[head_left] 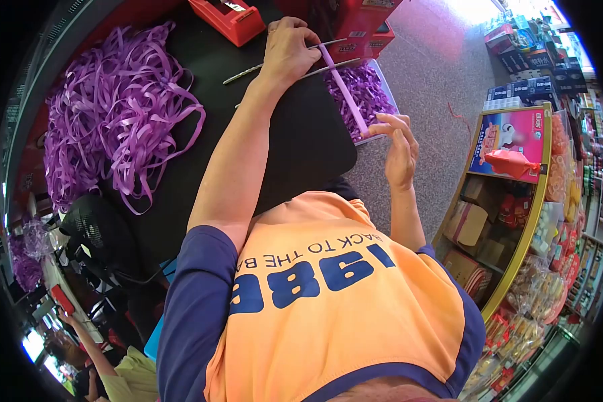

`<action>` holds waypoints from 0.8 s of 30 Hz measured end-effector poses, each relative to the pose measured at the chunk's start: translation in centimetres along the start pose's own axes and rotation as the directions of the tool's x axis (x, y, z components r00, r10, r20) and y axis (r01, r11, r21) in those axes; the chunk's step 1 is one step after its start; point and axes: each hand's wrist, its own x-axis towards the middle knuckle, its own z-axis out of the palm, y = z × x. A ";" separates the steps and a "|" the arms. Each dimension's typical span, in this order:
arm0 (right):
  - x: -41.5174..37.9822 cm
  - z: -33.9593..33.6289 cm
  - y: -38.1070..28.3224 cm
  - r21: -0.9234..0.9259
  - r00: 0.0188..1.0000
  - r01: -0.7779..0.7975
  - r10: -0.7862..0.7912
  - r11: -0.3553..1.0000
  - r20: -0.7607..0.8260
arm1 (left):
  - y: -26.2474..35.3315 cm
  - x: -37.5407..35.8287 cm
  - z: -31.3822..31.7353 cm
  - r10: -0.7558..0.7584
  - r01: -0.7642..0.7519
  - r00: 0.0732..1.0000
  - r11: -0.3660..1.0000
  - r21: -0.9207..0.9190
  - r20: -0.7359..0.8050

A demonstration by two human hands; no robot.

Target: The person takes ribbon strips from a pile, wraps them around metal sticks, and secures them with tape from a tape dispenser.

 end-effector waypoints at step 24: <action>22.5 6.4 5.2 0.223 0.877 -0.135 0.012 0.966 0.480 | 0.3 0.0 -0.1 -0.008 0.008 0.999 1.000 0.007 -0.040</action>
